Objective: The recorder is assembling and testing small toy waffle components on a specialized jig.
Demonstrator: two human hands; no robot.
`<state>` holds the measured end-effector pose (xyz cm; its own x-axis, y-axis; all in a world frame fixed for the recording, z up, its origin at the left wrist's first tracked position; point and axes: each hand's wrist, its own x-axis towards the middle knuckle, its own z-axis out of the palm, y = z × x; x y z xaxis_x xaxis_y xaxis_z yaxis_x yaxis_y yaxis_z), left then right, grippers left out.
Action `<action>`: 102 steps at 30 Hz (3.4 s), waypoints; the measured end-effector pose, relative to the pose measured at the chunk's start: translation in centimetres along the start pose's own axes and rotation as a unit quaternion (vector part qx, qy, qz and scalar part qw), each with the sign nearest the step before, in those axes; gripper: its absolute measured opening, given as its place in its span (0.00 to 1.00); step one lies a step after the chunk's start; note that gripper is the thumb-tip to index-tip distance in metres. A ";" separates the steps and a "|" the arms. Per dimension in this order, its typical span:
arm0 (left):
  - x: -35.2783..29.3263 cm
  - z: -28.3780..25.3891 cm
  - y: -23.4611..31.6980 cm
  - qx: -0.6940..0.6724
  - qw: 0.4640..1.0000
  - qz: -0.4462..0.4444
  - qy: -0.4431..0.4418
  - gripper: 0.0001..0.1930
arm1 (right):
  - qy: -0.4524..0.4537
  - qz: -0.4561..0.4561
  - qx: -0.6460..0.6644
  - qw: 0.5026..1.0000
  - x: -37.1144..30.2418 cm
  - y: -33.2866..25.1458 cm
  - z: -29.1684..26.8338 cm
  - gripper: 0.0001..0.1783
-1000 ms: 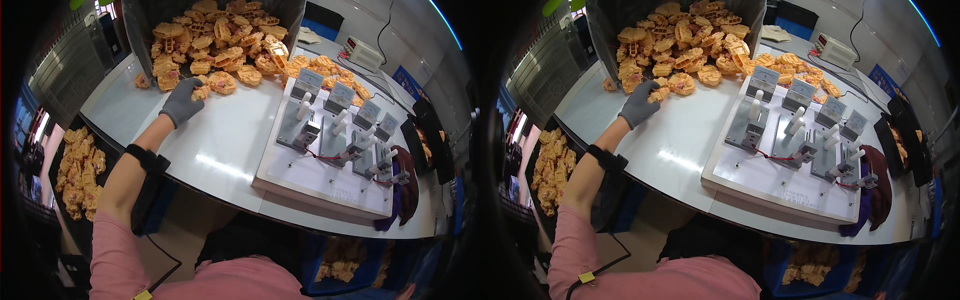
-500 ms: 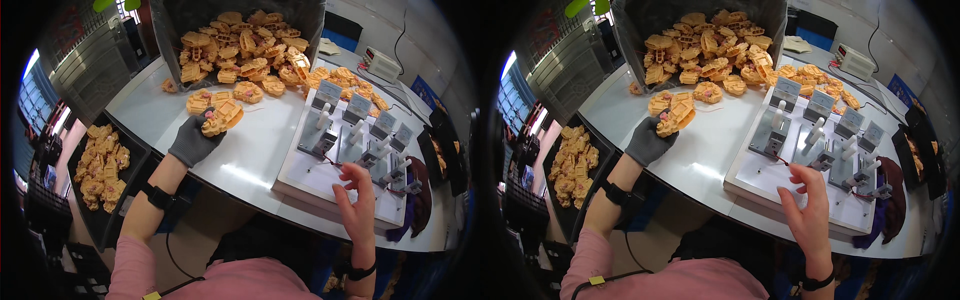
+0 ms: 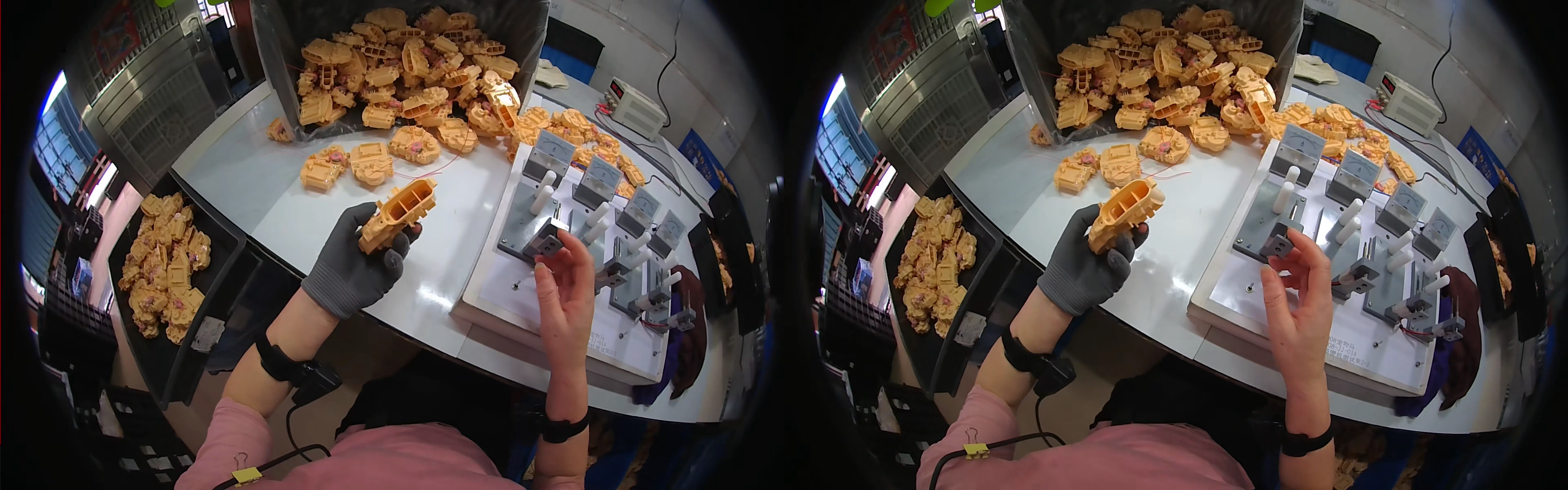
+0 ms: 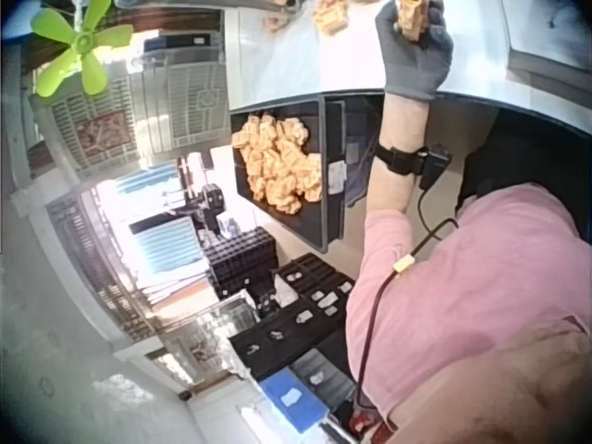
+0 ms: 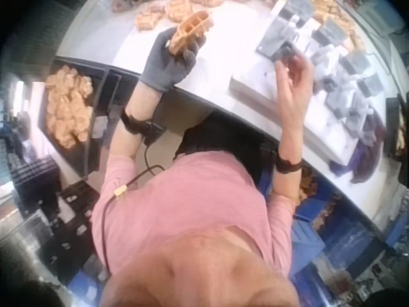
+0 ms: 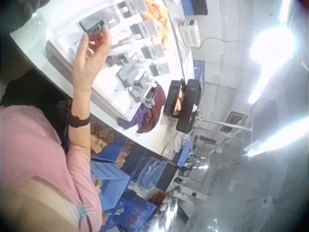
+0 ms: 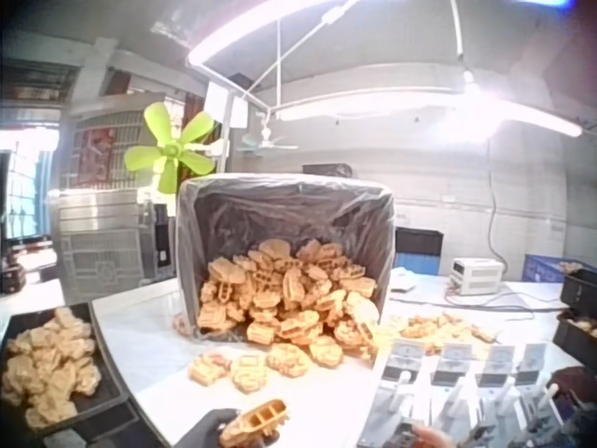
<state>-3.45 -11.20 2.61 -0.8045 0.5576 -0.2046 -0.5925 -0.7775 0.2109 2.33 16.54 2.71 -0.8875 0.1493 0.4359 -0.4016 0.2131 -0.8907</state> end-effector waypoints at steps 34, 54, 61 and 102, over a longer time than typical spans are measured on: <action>12.0 12.0 -4.0 0.879 0.346 0.305 -0.119 0.33 | -0.032 -0.075 -0.054 0.995 -0.4 -0.6 -1.1 0.24; 7.8 4.7 -3.2 0.825 0.530 0.193 -0.022 0.36 | 0.002 -0.078 -0.203 0.976 -1.4 -0.1 -0.7 0.12; 2.3 -4.8 5.2 0.934 0.208 0.250 0.149 0.39 | -0.038 -0.125 -0.261 0.956 -0.9 -0.1 -0.1 0.07; -1.4 -8.0 3.4 0.827 0.288 0.438 0.203 0.25 | -0.258 0.072 -0.419 0.867 12.3 -12.2 -4.3 0.25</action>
<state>-4.03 -16.98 -3.99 -0.8031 0.0169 0.5956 0.3511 0.8211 0.4501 -2.76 19.92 19.50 -0.9847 -0.1729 0.0193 -0.1643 0.8880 -0.4295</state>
